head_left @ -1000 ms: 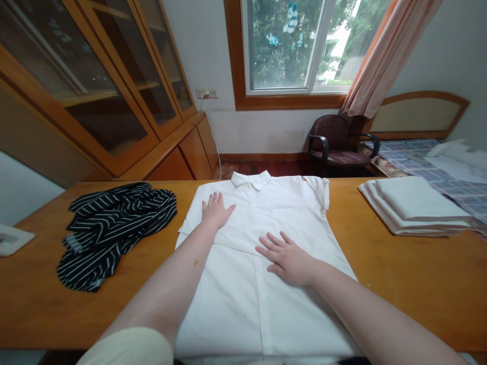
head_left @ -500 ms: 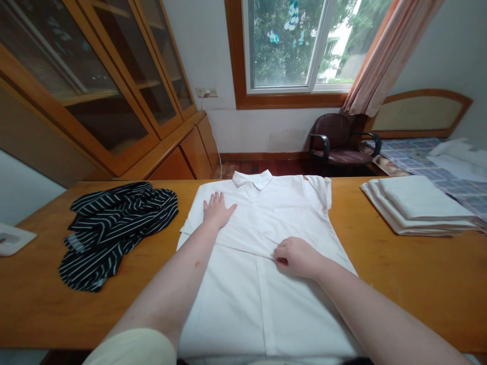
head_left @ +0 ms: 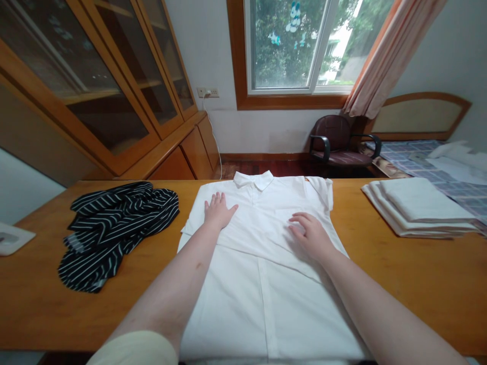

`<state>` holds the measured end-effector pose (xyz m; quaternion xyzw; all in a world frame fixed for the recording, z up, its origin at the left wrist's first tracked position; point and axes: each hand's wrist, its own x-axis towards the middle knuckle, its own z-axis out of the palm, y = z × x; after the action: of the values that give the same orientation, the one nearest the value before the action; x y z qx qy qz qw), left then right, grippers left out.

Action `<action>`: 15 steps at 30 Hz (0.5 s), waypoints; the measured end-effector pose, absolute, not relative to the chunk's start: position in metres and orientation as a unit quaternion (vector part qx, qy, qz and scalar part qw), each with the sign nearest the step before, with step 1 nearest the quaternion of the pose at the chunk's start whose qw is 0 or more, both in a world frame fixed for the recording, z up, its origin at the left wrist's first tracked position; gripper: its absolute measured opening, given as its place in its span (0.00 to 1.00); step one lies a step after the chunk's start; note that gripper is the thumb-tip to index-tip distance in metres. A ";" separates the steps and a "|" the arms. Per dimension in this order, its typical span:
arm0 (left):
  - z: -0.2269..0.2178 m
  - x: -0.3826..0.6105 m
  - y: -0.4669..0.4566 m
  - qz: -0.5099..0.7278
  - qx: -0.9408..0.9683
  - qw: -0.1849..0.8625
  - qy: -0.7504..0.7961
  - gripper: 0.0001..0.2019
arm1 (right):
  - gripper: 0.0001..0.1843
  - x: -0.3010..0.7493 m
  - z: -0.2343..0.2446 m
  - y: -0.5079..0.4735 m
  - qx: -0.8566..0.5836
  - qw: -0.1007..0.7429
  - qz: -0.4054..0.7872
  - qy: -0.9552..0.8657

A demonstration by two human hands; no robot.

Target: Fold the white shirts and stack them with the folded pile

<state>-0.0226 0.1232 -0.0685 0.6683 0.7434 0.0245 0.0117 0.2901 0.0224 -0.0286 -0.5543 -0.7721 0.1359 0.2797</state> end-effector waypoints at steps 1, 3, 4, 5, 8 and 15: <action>-0.069 -0.023 0.123 0.025 0.669 0.012 0.743 0.44 | 0.18 0.297 -0.032 0.028 -0.584 0.290 0.104 -0.751; -0.069 -0.023 0.123 0.025 0.669 0.010 0.743 0.44 | 0.22 0.310 -0.038 0.038 -0.644 0.280 0.065 -0.709; -0.069 -0.023 0.123 0.026 0.669 0.009 0.743 0.44 | 0.25 0.316 -0.040 0.041 -0.671 0.273 0.054 -0.687; -0.069 -0.022 0.123 0.025 0.669 0.008 0.743 0.44 | 0.26 0.320 -0.042 0.044 -0.694 0.270 0.048 -0.666; -0.068 -0.022 0.123 0.026 0.670 0.007 0.742 0.44 | 0.27 0.328 -0.039 0.050 -0.731 0.279 0.029 -0.622; -0.070 -0.022 0.123 0.030 0.669 0.009 0.743 0.44 | 0.20 0.350 -0.014 0.122 -0.695 0.268 0.017 -0.667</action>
<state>-0.0221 0.1235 -0.0696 0.6687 0.7429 0.0296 0.0087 0.3504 0.1215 -0.0144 -0.6947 -0.6674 0.0173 0.2678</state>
